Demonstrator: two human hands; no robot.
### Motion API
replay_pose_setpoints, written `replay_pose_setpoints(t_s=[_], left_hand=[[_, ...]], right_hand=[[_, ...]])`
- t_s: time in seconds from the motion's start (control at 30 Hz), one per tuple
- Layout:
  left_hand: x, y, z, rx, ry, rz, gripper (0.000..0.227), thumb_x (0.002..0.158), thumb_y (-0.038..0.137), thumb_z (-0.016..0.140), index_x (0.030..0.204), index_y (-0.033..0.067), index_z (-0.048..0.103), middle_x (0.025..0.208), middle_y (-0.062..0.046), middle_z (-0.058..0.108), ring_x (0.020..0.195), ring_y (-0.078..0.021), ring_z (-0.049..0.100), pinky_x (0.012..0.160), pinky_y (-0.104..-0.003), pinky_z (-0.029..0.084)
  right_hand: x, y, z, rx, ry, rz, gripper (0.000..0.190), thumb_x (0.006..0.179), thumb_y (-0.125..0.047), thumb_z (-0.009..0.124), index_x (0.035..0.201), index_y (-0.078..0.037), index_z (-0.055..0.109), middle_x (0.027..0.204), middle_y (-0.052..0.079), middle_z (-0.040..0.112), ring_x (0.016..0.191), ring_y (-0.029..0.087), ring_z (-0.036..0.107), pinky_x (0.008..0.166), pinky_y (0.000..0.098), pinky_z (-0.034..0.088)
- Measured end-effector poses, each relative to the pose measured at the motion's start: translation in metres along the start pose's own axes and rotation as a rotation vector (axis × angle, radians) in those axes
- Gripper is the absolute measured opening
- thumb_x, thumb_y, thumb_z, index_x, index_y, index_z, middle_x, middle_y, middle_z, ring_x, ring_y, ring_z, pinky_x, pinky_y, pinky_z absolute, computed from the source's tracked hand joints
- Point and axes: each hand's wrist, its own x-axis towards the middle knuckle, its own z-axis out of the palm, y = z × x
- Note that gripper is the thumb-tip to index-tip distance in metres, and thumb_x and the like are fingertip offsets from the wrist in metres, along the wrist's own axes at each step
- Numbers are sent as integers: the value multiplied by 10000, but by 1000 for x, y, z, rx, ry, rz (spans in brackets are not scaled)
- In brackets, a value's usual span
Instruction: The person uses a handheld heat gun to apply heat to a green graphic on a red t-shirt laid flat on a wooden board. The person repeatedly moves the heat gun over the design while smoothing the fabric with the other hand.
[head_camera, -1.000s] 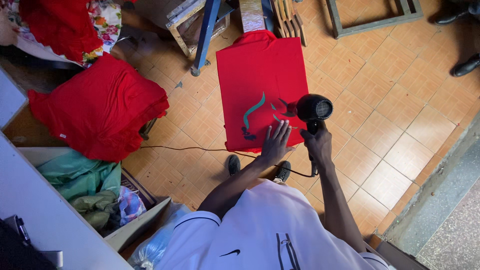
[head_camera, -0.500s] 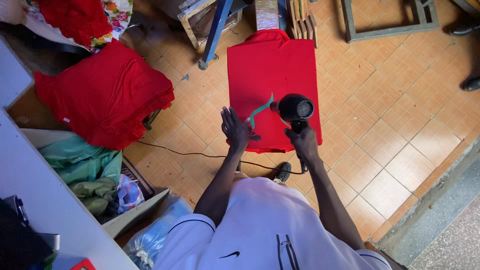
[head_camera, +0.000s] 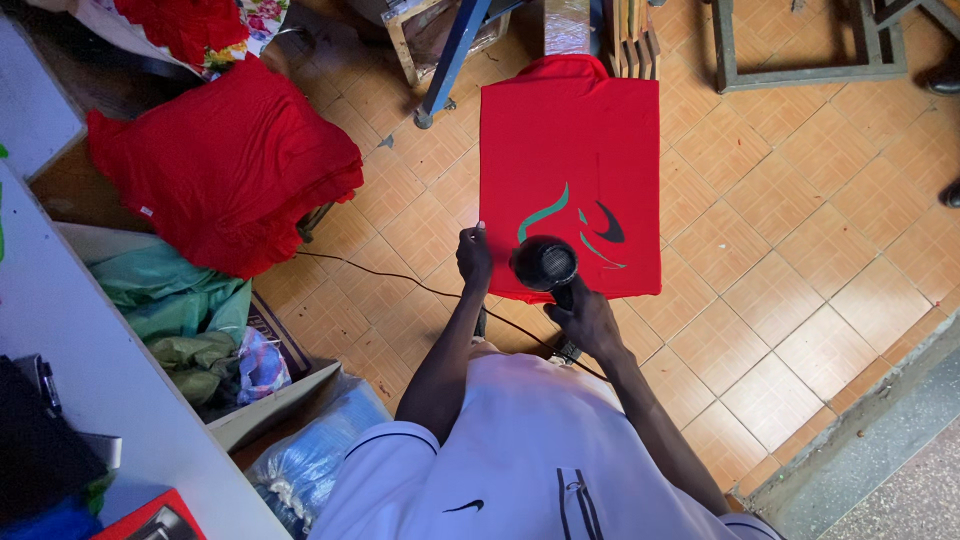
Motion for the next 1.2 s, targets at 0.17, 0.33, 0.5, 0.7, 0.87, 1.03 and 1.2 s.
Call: replay_pose_setpoints(t_s=[0.17, 0.33, 0.5, 0.7, 0.87, 1.03, 1.2], left_hand=[[-29, 25, -14, -6, 34, 30, 434, 1034, 633, 492, 1130, 237, 645, 1082, -69, 750, 1109, -354, 708, 984, -523, 549], [-41, 31, -12, -39, 107, 126, 316, 1028, 548, 561, 1115, 252, 627, 1043, -69, 714, 1067, -380, 703, 939, -545, 559], [-82, 53, -32, 146, 211, 485, 560, 984, 300, 653, 1490, 176, 446, 1305, -87, 517, 1196, -331, 525, 902, -532, 544], [-104, 58, -41, 238, 139, 572, 635, 955, 275, 700, 1516, 122, 445, 1542, -136, 427, 1405, -358, 396, 978, -565, 505], [-111, 56, -43, 284, 183, 685, 630, 945, 305, 716, 1491, 122, 461, 1594, -152, 374, 1474, -364, 338, 1028, -572, 444], [-122, 53, -37, 350, 185, 808, 628, 950, 370, 703, 1481, 124, 475, 1636, -137, 350, 1538, -301, 288, 1099, -506, 351], [-114, 35, -32, 416, 261, 833, 645, 964, 450, 646, 1483, 103, 484, 1652, -127, 369, 1530, -283, 329, 1106, -455, 359]], right_hand=[[-7, 12, -16, -152, -38, 53, 472, 828, -479, 705, 1198, -214, 577, 1025, 159, 755, 1097, 426, 693, 964, 568, 528], [-11, -9, -30, -59, 58, 64, 434, 824, -398, 736, 1123, -123, 585, 901, 231, 734, 1008, 475, 696, 880, 611, 518], [23, -18, -30, 260, 311, 21, 312, 849, -307, 770, 961, -83, 583, 627, 148, 677, 697, 341, 725, 709, 478, 535], [26, 13, -60, 358, 546, 33, 358, 851, -303, 801, 1051, -80, 604, 640, 154, 663, 656, 305, 712, 697, 429, 523], [-21, 18, -84, 361, 549, 138, 334, 841, -299, 761, 1037, -90, 591, 589, 92, 633, 629, 267, 698, 712, 377, 507], [-60, 47, -59, 318, 557, 275, 333, 799, -331, 778, 988, -115, 608, 558, 86, 635, 650, 277, 705, 704, 378, 495], [-71, 64, -30, 515, 508, 238, 278, 770, -242, 795, 964, -111, 645, 547, 61, 622, 518, 204, 651, 610, 303, 485]])
